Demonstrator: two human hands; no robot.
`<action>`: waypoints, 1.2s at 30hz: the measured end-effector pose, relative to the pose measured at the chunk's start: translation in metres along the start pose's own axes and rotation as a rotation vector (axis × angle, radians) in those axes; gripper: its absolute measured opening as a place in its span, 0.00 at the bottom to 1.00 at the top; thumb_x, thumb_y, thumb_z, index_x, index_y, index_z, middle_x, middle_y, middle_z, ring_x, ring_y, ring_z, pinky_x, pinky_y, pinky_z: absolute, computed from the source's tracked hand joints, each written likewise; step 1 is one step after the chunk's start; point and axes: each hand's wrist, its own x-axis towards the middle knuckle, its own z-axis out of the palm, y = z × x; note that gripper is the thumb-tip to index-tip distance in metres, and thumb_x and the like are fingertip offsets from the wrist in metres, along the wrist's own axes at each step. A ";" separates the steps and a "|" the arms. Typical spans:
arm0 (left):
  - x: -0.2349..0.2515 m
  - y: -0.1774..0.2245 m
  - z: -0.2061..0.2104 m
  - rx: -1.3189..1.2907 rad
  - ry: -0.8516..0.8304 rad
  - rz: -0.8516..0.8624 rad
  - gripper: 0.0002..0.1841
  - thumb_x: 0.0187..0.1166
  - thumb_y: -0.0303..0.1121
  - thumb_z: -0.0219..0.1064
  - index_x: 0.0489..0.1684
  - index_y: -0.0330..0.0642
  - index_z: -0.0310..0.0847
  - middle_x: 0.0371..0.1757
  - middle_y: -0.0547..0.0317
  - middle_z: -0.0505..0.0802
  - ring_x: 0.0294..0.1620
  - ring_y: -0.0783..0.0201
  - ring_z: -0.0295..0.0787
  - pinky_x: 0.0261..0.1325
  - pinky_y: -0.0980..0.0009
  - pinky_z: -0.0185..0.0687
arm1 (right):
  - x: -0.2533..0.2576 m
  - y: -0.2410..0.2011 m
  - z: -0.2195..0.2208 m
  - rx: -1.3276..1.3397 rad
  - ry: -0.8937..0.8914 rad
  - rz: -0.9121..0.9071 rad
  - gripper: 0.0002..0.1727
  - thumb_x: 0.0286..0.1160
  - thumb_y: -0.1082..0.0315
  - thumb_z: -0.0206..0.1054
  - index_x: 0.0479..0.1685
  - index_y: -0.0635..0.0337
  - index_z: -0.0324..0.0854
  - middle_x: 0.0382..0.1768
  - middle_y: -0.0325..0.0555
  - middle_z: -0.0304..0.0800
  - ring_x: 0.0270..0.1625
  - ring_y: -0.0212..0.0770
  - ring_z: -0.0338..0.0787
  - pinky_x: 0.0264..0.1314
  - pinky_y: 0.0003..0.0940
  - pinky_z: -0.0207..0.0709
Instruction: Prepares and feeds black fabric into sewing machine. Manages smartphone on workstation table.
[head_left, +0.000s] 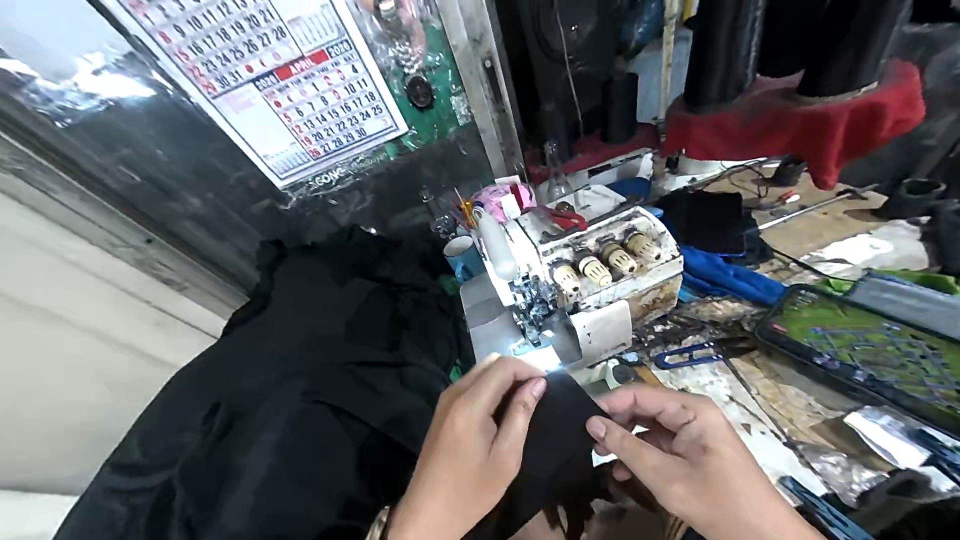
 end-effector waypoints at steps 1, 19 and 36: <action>0.009 -0.001 -0.004 0.031 0.045 0.020 0.08 0.86 0.38 0.65 0.48 0.51 0.91 0.40 0.72 0.90 0.37 0.76 0.87 0.38 0.77 0.88 | 0.009 -0.001 0.004 0.020 0.025 0.007 0.09 0.77 0.60 0.75 0.47 0.54 0.92 0.38 0.39 0.96 0.34 0.39 0.96 0.29 0.35 0.94; 0.040 -0.041 0.010 0.140 -0.001 -0.193 0.07 0.76 0.40 0.75 0.46 0.59 0.87 0.36 0.78 0.92 0.32 0.78 0.89 0.33 0.76 0.89 | 0.032 0.042 0.025 0.109 0.091 0.160 0.12 0.78 0.55 0.71 0.38 0.53 0.91 0.28 0.38 0.89 0.22 0.34 0.83 0.19 0.27 0.77; 0.055 -0.050 0.007 0.161 0.001 -0.294 0.14 0.65 0.38 0.83 0.35 0.57 0.79 0.26 0.74 0.87 0.22 0.73 0.81 0.23 0.73 0.78 | 0.044 0.041 0.039 0.096 0.242 0.096 0.12 0.76 0.57 0.70 0.29 0.52 0.91 0.22 0.36 0.86 0.18 0.31 0.79 0.17 0.25 0.71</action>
